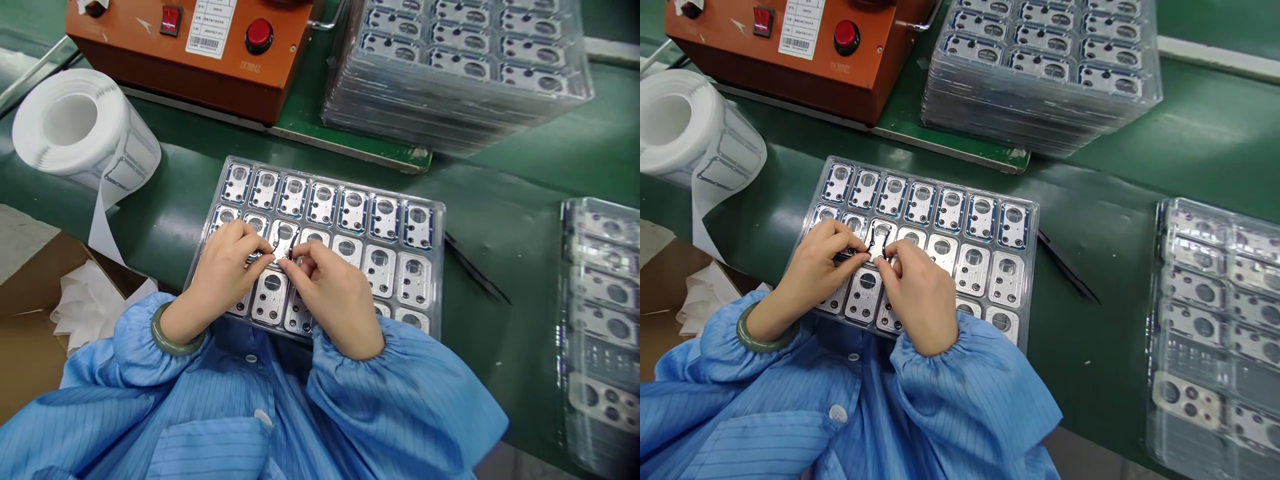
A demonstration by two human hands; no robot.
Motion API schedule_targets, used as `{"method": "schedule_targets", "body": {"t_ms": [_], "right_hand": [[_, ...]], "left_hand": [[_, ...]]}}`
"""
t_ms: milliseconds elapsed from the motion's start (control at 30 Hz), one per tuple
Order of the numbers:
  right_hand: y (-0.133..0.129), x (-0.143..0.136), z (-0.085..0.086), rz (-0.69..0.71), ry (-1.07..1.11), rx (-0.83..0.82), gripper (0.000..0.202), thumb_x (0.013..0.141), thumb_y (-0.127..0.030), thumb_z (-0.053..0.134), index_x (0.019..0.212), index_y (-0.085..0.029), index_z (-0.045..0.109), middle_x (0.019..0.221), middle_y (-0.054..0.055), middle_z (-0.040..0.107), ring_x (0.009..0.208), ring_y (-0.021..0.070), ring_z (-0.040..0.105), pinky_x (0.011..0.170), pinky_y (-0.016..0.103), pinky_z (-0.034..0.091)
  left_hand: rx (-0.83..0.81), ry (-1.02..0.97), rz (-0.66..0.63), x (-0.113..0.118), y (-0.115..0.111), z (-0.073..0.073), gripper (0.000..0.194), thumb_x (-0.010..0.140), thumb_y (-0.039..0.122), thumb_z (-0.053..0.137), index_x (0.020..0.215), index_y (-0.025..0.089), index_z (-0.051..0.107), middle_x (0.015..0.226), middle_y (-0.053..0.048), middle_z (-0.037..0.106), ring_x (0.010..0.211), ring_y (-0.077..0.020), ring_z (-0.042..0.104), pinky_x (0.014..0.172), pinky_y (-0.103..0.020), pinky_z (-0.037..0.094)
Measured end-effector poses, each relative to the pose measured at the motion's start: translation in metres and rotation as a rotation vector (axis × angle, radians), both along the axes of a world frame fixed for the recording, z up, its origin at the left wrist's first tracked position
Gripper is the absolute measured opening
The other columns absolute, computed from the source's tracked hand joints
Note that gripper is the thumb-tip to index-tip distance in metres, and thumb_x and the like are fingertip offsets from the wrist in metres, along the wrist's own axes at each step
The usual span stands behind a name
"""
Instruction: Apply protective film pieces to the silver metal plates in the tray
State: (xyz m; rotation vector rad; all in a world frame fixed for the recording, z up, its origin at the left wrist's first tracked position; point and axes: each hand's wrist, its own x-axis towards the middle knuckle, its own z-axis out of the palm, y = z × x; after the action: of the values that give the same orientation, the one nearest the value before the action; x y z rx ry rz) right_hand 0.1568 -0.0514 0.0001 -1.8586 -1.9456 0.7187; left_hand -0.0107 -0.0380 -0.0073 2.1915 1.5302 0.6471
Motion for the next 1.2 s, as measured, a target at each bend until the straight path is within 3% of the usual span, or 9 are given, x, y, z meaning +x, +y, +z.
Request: {"method": "schedule_targets", "body": {"t_ms": [333, 533, 767, 1033, 1100, 1200], "right_hand": [[0.006, -0.001, 0.002, 0.079, -0.061, -0.009, 0.010, 0.084, -0.031, 0.061, 0.086, -0.022, 0.058, 0.069, -0.002, 0.061, 0.058, 0.0143, 0.054, 0.051, 0.024, 0.028], [-0.007, -0.004, -0.008, -0.055, 0.132, 0.213, 0.015, 0.087, -0.034, 0.056, 0.088, -0.020, 0.059, 0.073, 0.000, 0.062, 0.063, 0.0135, 0.057, 0.057, 0.025, 0.038], [-0.015, -0.005, -0.006, -0.120, 0.499, 0.302, 0.009, 0.087, -0.028, 0.055, 0.088, -0.019, 0.058, 0.080, 0.002, 0.063, 0.066, 0.0126, 0.060, 0.060, 0.025, 0.049], [-0.029, -0.011, -0.005, -0.214, 0.663, 0.384, 0.007, 0.085, -0.026, 0.059, 0.091, -0.022, 0.061, 0.084, 0.002, 0.065, 0.067, 0.0141, 0.063, 0.061, 0.029, 0.056], [-0.030, -0.012, -0.005, -0.216, 0.671, 0.396, 0.007, 0.085, -0.026, 0.060, 0.090, -0.022, 0.061, 0.084, 0.002, 0.065, 0.067, 0.0143, 0.063, 0.061, 0.029, 0.057], [-0.030, -0.013, -0.004, -0.194, 0.664, 0.388, 0.005, 0.085, -0.026, 0.060, 0.087, -0.021, 0.060, 0.081, 0.002, 0.064, 0.067, 0.0143, 0.062, 0.061, 0.029, 0.057]], "left_hand": [[0.020, 0.008, -0.006, -0.001, 0.002, -0.001, 0.006, 0.085, 0.023, 0.058, 0.083, 0.018, 0.061, 0.083, -0.003, 0.055, 0.083, -0.0189, 0.053, 0.074, -0.033, 0.043], [0.072, -0.055, -0.010, -0.003, 0.000, -0.003, 0.005, 0.085, 0.022, 0.058, 0.087, 0.018, 0.060, 0.083, -0.003, 0.057, 0.083, -0.0181, 0.054, 0.074, -0.033, 0.044], [0.186, -0.294, -0.069, -0.004, -0.006, 0.001, 0.011, 0.087, 0.015, 0.054, 0.096, 0.018, 0.059, 0.093, -0.005, 0.059, 0.092, -0.0168, 0.057, 0.082, -0.035, 0.049], [0.378, -0.297, -0.030, 0.002, -0.026, 0.009, 0.028, 0.087, 0.010, 0.052, 0.110, 0.022, 0.059, 0.104, -0.007, 0.065, 0.097, -0.0170, 0.062, 0.087, -0.035, 0.053], [0.338, -0.369, 0.008, 0.005, -0.032, 0.009, 0.033, 0.087, 0.012, 0.052, 0.118, 0.022, 0.057, 0.109, -0.008, 0.065, 0.100, -0.0177, 0.063, 0.089, -0.036, 0.053], [0.047, -0.627, 0.104, 0.010, -0.036, 0.011, 0.035, 0.090, 0.022, 0.051, 0.126, 0.022, 0.052, 0.109, -0.008, 0.067, 0.092, -0.0165, 0.067, 0.085, -0.033, 0.057]]}}
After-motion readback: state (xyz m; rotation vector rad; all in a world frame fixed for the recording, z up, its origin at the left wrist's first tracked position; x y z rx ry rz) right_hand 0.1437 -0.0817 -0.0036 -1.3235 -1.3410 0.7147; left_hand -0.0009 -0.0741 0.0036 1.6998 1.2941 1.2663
